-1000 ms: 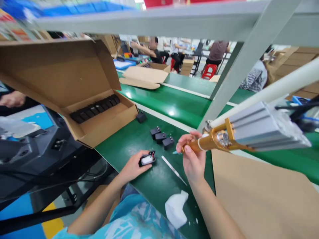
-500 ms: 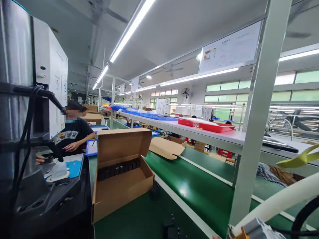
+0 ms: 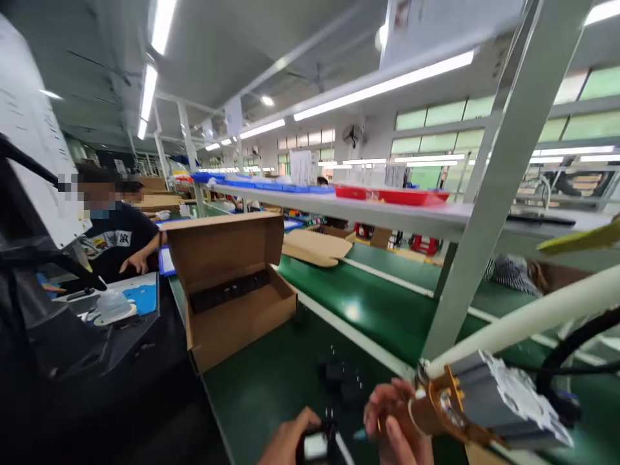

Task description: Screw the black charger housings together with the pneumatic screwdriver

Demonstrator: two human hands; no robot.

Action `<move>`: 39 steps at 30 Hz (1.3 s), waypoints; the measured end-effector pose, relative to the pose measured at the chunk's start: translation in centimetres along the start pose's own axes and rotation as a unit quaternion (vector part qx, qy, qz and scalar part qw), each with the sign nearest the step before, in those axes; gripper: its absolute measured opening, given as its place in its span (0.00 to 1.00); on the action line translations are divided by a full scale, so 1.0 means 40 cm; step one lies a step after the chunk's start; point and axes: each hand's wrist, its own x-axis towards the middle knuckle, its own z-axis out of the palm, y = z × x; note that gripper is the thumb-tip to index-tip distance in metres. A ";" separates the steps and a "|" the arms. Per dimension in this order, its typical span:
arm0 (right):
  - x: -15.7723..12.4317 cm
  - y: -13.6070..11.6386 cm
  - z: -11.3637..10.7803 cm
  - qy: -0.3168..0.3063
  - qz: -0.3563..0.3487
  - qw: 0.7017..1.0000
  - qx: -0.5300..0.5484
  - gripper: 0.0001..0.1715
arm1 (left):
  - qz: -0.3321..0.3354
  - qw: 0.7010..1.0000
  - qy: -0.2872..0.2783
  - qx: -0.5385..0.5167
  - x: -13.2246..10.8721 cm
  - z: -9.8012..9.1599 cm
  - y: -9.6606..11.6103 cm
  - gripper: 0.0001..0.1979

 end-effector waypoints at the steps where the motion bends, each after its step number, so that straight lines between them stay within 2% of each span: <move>1: -0.031 -0.020 0.034 0.027 0.010 1.000 0.004 0.17 | 0.006 1.000 -0.007 -0.022 -0.010 0.003 0.003 0.25; 4: -0.059 -0.071 0.113 0.020 0.014 1.000 0.016 0.16 | 0.038 0.997 -0.004 -0.066 -0.029 -0.001 0.023 0.17; 6: -0.045 -0.082 0.132 0.000 -0.002 1.000 0.018 0.16 | 0.045 0.996 -0.017 -0.071 -0.026 -0.004 0.036 0.17; 11: -0.042 -0.081 0.135 -0.026 -0.002 0.999 0.021 0.14 | 0.061 0.997 -0.020 -0.045 -0.024 -0.007 0.054 0.18; 17: -0.049 -0.079 0.139 -0.042 -0.013 0.999 0.020 0.13 | 0.111 0.993 0.025 -0.020 -0.015 -0.017 0.077 0.16; 21: -0.047 -0.080 0.138 -0.038 -0.012 0.999 0.010 0.14 | 0.117 0.992 0.035 -0.012 -0.010 -0.030 0.090 0.16; 26: -0.048 -0.082 0.140 -0.032 -0.027 0.999 0.000 0.08 | 0.121 0.992 0.036 -0.016 -0.017 -0.035 0.096 0.15; 33: -0.045 -0.080 0.137 -0.043 -0.019 0.999 0.010 0.14 | 0.109 0.993 0.032 -0.030 -0.016 -0.026 0.091 0.16; 39: -0.048 -0.082 0.139 -0.033 -0.010 0.999 0.001 0.17 | 0.083 0.995 0.010 -0.053 -0.012 0.005 0.089 0.17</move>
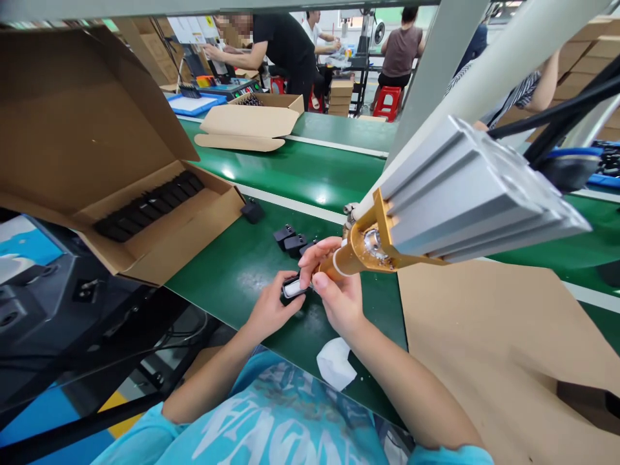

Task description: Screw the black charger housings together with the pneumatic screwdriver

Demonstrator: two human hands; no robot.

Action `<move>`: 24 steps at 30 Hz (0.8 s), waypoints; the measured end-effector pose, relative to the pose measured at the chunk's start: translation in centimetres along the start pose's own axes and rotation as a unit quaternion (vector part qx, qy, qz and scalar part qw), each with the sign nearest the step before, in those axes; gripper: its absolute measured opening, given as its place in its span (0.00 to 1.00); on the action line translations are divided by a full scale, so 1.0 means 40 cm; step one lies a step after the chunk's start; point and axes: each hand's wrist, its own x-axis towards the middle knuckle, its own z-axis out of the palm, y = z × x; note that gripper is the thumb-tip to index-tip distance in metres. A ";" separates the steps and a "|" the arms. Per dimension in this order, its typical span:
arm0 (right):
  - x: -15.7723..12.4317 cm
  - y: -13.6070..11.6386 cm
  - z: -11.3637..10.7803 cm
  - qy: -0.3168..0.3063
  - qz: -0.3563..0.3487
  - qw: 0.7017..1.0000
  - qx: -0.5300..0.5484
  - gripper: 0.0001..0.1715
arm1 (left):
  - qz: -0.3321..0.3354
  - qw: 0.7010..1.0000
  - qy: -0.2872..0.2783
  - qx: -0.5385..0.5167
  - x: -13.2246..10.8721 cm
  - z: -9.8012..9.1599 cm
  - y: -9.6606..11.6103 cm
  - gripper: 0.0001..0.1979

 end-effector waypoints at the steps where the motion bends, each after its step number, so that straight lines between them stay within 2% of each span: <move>1: -0.001 0.000 0.001 0.000 0.001 1.000 0.000 0.16 | -0.003 1.000 -0.006 -0.006 0.000 0.006 0.002 0.17; 5: -0.004 -0.002 0.005 -0.007 0.003 1.000 0.008 0.15 | 0.007 0.999 -0.022 -0.025 0.003 0.024 0.020 0.16; 11: -0.005 -0.003 0.011 -0.006 -0.002 1.000 -0.011 0.16 | 0.037 0.998 -0.010 -0.057 0.007 0.047 0.035 0.15; 16: -0.007 -0.003 0.011 -0.010 -0.024 1.000 -0.012 0.08 | 0.048 0.996 0.012 -0.072 0.010 0.057 0.035 0.18; 20: -0.008 -0.002 0.009 -0.011 -0.013 1.000 -0.013 0.13 | 0.060 0.995 0.019 -0.082 0.009 0.054 0.036 0.16; 24: -0.006 0.000 0.004 -0.013 -0.009 1.000 -0.004 0.17 | 0.032 0.999 0.009 -0.038 0.010 0.047 0.039 0.16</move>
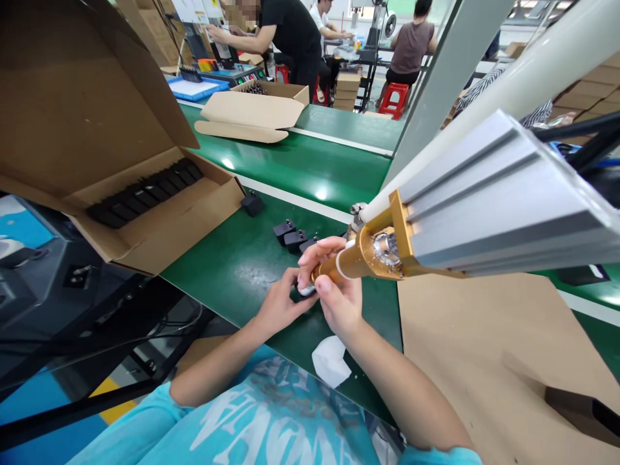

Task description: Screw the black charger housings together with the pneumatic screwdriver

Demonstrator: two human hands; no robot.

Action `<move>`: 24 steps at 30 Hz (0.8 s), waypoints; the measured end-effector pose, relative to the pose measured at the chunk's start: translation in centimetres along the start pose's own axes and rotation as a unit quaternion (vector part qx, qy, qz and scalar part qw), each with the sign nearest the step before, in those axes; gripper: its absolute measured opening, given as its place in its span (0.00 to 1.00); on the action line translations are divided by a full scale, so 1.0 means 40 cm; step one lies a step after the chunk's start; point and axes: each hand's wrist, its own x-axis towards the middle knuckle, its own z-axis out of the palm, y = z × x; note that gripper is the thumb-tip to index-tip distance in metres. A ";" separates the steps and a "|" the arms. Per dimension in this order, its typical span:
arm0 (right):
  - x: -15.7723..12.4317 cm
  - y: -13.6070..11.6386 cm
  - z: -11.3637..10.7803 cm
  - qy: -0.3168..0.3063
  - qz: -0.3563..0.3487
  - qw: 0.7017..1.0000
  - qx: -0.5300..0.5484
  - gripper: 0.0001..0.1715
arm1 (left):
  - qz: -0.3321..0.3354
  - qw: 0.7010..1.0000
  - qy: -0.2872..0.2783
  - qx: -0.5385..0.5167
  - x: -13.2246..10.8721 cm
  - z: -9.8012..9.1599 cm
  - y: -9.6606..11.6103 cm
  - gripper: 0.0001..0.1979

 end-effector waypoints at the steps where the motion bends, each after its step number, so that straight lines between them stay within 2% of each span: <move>1: 0.001 0.000 -0.002 0.002 -0.001 1.000 0.000 0.19 | -0.006 1.000 -0.004 0.018 0.002 -0.004 0.000 0.15; 7: 0.012 0.000 -0.015 0.019 -0.002 1.000 -0.013 0.23 | -0.003 0.996 -0.002 0.091 -0.004 -0.065 -0.035 0.13; 11: 0.018 0.001 -0.020 0.025 -0.011 1.000 0.000 0.23 | -0.037 0.993 -0.037 0.108 -0.026 -0.130 -0.080 0.13; 13: 0.021 0.003 -0.022 0.025 -0.019 1.000 0.000 0.23 | -0.064 0.991 -0.069 0.093 -0.028 -0.156 -0.097 0.16; 15: 0.024 0.004 -0.024 0.025 -0.026 0.999 -0.004 0.23 | -0.094 0.989 -0.097 0.057 -0.019 -0.170 -0.109 0.25; 18: 0.027 0.004 -0.025 0.027 -0.028 0.999 -0.007 0.23 | -0.118 0.984 -0.128 -0.042 0.013 -0.164 -0.124 0.32; 22: 0.029 0.002 -0.027 0.029 -0.025 0.999 -0.010 0.22 | -0.098 0.956 -0.156 -0.227 0.053 -0.122 -0.143 0.25; 24: 0.030 0.002 -0.028 0.024 -0.027 0.999 -0.006 0.22 | -0.080 0.950 -0.141 -0.268 0.058 -0.102 -0.148 0.20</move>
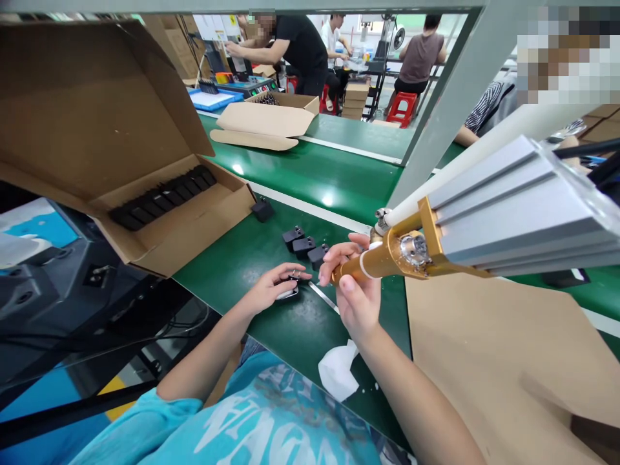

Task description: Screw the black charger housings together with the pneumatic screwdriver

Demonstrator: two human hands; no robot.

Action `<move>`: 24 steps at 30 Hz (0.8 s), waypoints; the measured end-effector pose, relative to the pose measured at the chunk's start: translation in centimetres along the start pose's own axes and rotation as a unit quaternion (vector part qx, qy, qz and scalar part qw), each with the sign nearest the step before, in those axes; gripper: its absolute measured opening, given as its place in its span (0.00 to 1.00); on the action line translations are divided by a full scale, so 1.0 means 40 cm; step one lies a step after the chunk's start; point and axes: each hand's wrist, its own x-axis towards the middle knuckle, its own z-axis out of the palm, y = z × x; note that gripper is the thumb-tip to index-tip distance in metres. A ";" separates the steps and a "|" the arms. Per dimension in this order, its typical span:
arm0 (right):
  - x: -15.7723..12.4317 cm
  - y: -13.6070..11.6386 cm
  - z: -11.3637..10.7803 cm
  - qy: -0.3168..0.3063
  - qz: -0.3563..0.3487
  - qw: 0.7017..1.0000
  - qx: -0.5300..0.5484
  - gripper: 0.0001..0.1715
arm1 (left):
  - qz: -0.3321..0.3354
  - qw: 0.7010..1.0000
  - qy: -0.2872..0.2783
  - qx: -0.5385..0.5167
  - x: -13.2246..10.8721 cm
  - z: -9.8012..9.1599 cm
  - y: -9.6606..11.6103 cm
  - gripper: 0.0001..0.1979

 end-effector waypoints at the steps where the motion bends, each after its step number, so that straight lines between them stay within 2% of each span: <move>1: 0.000 0.000 -0.001 -0.001 0.000 1.000 0.002 0.22 | 0.017 1.000 0.016 0.004 0.001 0.006 -0.005 0.17; 4: 0.000 0.002 -0.004 -0.001 0.001 1.000 0.002 0.22 | 0.089 0.986 0.100 0.102 -0.008 0.017 -0.007 0.12; 6: -0.001 0.002 -0.006 0.001 0.004 1.000 -0.001 0.22 | 0.141 0.956 0.140 0.214 -0.020 0.018 0.001 0.12; 8: -0.001 0.002 -0.007 0.004 0.006 1.000 -0.005 0.22 | 0.176 0.924 0.141 0.310 -0.035 0.017 0.012 0.15; 10: -0.001 0.002 -0.007 0.007 0.009 1.000 -0.010 0.23 | 0.183 0.905 0.121 0.365 -0.051 0.017 0.021 0.20; 13: -0.002 0.002 -0.006 0.006 0.010 1.000 -0.012 0.23 | 0.158 0.892 0.122 0.405 -0.071 0.025 0.025 0.22; 16: -0.003 0.002 -0.007 0.001 0.008 1.000 -0.003 0.22 | 0.149 0.883 0.163 0.414 -0.078 0.039 0.022 0.19; 20: -0.004 0.002 -0.009 0.002 0.010 1.000 0.004 0.23 | 0.184 0.871 0.238 0.389 -0.072 0.051 0.018 0.09; 24: -0.004 0.003 -0.010 -0.002 0.009 1.000 0.012 0.23 | 0.211 0.858 0.247 0.399 -0.070 0.059 0.011 0.04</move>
